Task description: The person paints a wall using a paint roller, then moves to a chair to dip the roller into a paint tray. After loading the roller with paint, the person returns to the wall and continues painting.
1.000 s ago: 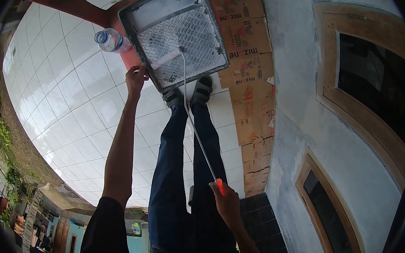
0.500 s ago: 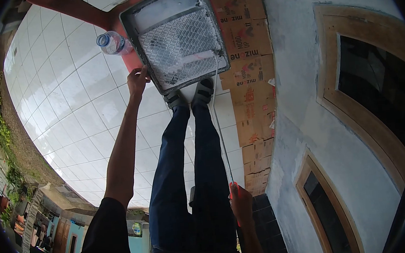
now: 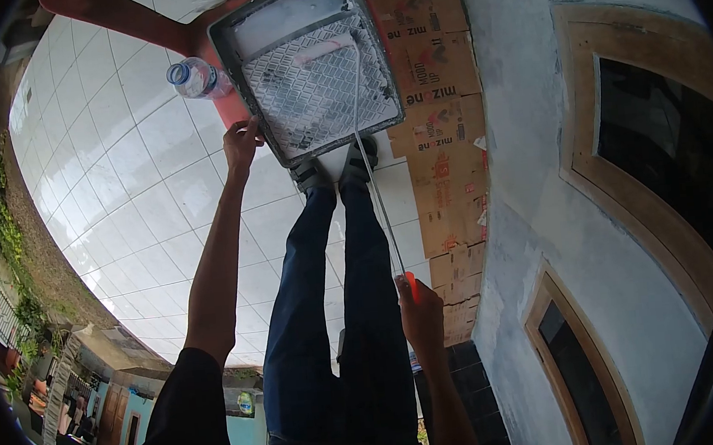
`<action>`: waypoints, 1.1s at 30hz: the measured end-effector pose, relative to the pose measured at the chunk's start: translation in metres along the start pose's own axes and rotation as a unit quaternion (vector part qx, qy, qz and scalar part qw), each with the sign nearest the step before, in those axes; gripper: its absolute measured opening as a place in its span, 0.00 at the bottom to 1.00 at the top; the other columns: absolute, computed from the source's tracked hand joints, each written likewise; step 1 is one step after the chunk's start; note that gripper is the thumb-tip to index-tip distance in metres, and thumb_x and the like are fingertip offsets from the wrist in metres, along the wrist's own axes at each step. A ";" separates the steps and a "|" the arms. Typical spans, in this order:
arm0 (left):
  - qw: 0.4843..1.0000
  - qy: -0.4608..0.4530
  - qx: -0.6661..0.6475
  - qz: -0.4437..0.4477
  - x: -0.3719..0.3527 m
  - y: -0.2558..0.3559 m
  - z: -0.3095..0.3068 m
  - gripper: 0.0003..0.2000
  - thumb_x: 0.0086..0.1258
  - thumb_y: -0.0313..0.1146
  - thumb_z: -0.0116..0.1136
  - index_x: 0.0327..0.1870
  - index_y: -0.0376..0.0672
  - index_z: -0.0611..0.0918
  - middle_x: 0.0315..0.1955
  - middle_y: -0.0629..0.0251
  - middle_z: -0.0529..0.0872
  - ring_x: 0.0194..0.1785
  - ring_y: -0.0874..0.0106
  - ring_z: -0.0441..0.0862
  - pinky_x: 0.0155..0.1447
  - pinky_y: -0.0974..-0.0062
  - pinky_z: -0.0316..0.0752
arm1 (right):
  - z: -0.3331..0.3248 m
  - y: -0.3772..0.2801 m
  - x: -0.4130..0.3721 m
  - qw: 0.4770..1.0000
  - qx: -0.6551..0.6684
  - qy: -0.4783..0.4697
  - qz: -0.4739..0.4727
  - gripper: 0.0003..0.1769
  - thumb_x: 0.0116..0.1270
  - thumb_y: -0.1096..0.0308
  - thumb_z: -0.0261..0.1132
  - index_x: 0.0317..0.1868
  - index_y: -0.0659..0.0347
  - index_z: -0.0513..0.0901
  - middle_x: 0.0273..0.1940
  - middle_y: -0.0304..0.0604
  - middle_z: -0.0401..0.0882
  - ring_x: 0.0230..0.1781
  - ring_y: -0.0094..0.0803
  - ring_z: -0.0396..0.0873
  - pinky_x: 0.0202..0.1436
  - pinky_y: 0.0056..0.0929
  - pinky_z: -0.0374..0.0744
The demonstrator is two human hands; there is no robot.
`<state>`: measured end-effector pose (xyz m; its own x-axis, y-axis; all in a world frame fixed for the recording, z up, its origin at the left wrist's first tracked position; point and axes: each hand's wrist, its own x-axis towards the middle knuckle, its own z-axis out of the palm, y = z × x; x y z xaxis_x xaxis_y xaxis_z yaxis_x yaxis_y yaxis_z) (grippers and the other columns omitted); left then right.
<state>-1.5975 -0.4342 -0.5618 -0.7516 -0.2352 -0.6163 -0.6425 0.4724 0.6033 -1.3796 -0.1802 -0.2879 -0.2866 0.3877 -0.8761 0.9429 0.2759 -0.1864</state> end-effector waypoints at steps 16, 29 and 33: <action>1.000 0.010 0.001 -0.017 0.003 -0.008 0.003 0.22 0.62 0.50 0.58 0.41 0.35 0.80 0.22 0.57 0.85 0.24 0.70 0.84 0.35 0.72 0.76 | 0.014 0.032 -0.009 0.995 -0.027 0.044 -0.087 0.24 0.71 0.53 0.52 0.24 0.65 0.71 0.16 0.39 0.66 0.17 0.28 0.65 0.24 0.31 0.65; 0.995 -0.022 -0.082 -0.044 -0.036 0.001 -0.004 0.19 0.61 0.38 0.60 0.44 0.28 0.78 0.26 0.53 0.84 0.24 0.67 0.84 0.29 0.74 0.80 | -0.001 0.014 -0.024 0.979 0.183 -0.055 -0.067 0.30 0.70 0.43 0.49 0.20 0.59 0.71 0.12 0.32 0.63 0.10 0.20 0.64 0.15 0.21 0.64; 0.998 -0.026 -0.057 -0.020 -0.030 -0.003 0.002 0.20 0.60 0.38 0.59 0.46 0.28 0.77 0.28 0.52 0.85 0.27 0.66 0.85 0.32 0.72 0.81 | -0.006 0.006 -0.011 0.991 0.074 0.013 -0.112 0.32 0.69 0.42 0.50 0.19 0.64 0.72 0.13 0.38 0.67 0.14 0.26 0.69 0.22 0.29 0.68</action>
<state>-1.5728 -0.4268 -0.5462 -0.7175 -0.2065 -0.6652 -0.6875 0.3637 0.6286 -1.3714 -0.1776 -0.2773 -0.4935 0.3541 -0.7944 0.8694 0.2257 -0.4395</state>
